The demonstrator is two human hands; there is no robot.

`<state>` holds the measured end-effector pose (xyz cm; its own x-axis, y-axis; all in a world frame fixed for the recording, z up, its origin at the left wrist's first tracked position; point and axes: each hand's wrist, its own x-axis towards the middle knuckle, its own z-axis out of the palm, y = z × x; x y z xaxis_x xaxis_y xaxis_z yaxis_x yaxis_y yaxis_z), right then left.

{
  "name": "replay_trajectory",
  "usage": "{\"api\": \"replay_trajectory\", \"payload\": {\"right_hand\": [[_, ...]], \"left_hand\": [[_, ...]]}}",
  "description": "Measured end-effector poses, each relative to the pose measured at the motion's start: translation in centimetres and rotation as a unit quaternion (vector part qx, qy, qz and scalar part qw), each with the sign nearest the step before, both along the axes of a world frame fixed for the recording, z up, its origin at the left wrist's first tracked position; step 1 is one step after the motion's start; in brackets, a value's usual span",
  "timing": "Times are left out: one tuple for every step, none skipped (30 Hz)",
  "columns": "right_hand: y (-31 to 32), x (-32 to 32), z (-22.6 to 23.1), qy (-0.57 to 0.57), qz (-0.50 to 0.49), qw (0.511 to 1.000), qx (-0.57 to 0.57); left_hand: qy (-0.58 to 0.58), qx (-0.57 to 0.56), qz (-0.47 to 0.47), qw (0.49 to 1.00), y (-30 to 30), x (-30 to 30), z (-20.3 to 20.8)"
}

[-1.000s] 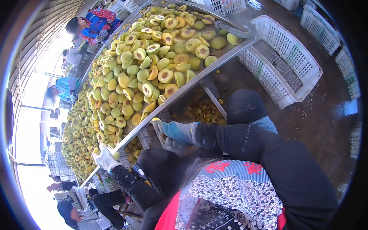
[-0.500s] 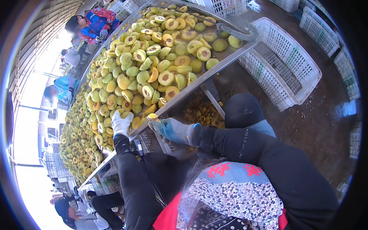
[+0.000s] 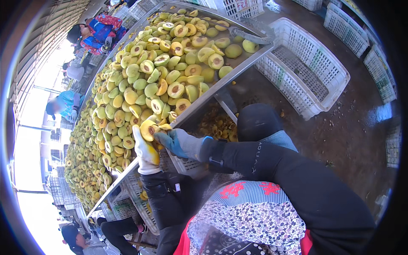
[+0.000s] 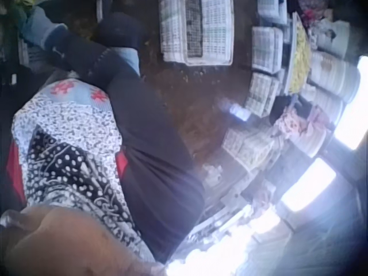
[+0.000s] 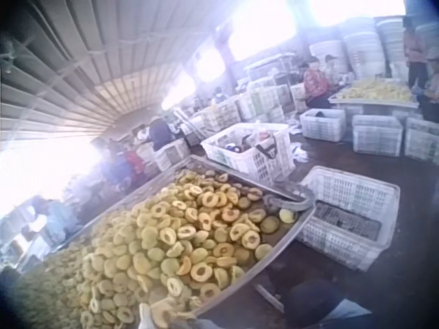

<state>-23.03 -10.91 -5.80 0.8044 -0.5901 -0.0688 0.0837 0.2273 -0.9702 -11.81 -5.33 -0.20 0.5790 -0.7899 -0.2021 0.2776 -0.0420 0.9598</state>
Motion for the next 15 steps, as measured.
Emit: {"api": "replay_trajectory", "payload": {"right_hand": [[0.0,-0.3,0.3,0.0,-0.001,1.0,0.001],[0.1,-0.7,0.6,-0.024,0.004,0.999,-0.022],[0.1,-1.0,0.9,-0.047,0.006,0.998,-0.048],[0.2,-0.9,0.5,-0.047,0.005,0.998,-0.048],[0.3,-0.6,-0.1,-0.044,0.002,0.999,-0.019],[0.3,-0.5,0.4,-0.041,0.002,0.999,0.01],[0.3,-0.8,0.8,-0.04,0.003,0.999,0.01],[0.3,-1.2,1.3,-0.036,0.005,0.999,0.021],[0.3,-1.6,1.9,-0.032,0.007,0.999,0.031],[0.3,-1.5,1.7,-0.032,0.007,0.999,0.031],[0.4,-1.3,1.4,-0.029,0.007,0.999,0.036],[0.4,-1.2,1.3,-0.025,0.007,0.999,0.041],[0.4,-1.1,1.2,-0.025,0.007,0.999,0.042],[0.3,-1.1,1.2,-0.013,0.011,0.998,0.054],[0.3,-1.1,1.2,-0.001,0.014,0.998,0.066]], "left_hand": [[-0.01,-0.007,0.013,1.0,-0.1,-0.3,0.0],[-0.01,-0.005,0.013,1.0,-0.1,-0.3,-0.1],[-0.012,-0.018,0.009,1.0,-0.3,-0.3,-0.3],[-0.014,-0.03,0.007,0.999,-0.4,-0.4,-0.4],[-0.014,-0.03,0.005,0.999,-0.6,-0.6,-0.4],[-0.014,-0.035,0.023,0.999,-0.7,-1.1,-0.3],[-0.014,-0.039,0.04,0.998,-0.8,-1.3,-0.3],[-0.014,-0.038,0.041,0.998,-0.6,-1.0,-0.6],[-0.011,-0.038,0.022,0.999,-0.5,-0.7,-0.9],[-0.008,-0.038,0.004,0.999,-0.4,-0.5,-1.1],[-0.007,-0.038,0.003,0.999,-0.5,-0.5,-1.3],[-0.009,-0.037,0.013,0.999,-0.7,-0.6,-1.3],[-0.01,-0.036,0.022,0.999,-0.8,-0.8,-1.4],[-0.009,-0.036,0.022,0.999,-0.8,-0.8,-1.5],[-0.011,-0.041,0.017,0.999,-0.9,-0.9,-1.6]]}}
